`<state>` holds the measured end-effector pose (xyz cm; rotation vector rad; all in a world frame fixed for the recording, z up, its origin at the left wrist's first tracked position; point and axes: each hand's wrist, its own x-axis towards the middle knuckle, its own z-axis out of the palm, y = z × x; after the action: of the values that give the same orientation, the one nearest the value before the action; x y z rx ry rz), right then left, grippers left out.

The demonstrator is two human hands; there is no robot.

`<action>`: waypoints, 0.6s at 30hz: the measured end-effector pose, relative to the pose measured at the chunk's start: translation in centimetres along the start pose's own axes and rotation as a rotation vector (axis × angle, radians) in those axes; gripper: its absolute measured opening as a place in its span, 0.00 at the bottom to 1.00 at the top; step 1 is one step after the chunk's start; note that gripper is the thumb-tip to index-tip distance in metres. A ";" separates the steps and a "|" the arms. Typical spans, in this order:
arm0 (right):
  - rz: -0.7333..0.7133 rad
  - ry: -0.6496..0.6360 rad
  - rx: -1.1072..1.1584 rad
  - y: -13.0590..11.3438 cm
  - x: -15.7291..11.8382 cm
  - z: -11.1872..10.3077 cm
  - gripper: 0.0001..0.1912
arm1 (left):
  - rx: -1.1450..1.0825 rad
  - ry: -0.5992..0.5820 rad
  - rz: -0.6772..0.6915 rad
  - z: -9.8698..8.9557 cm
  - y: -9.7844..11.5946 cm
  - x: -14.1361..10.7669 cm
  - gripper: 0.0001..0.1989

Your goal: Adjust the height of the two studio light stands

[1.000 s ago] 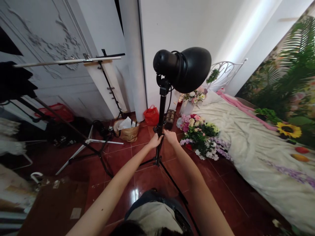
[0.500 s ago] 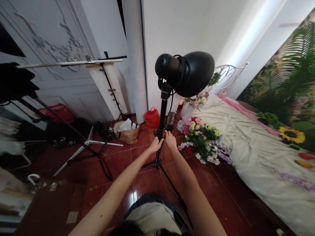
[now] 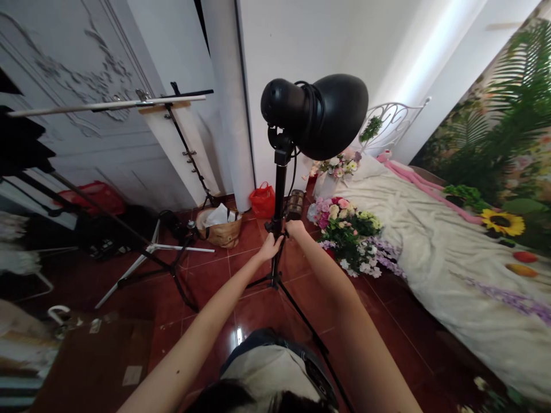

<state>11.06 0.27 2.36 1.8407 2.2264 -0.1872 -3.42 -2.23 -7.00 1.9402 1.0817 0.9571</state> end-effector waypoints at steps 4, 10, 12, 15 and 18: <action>0.065 0.094 -0.002 -0.6 -1.3 0.6 0.11 | 0.028 -0.013 -0.023 -0.1 0.1 0.0 0.20; 0.143 0.185 0.029 -1.3 -3.6 2.0 0.13 | -0.001 -0.010 -0.030 -0.1 0.2 0.0 0.21; 0.156 0.202 0.038 -1.8 -4.3 2.7 0.15 | -0.015 -0.006 -0.028 -0.2 0.3 0.0 0.22; 0.184 0.238 0.092 -2.8 -5.8 4.2 0.23 | -0.019 0.000 -0.039 -0.3 0.6 0.0 0.22; 0.221 0.242 0.209 -3.8 -7.6 6.0 0.40 | -0.023 0.004 -0.030 -0.3 0.9 -0.1 0.22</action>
<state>9.32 -9.22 -1.62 2.3164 2.2019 -0.1696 -3.42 -2.57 -6.12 1.8987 1.0946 0.9531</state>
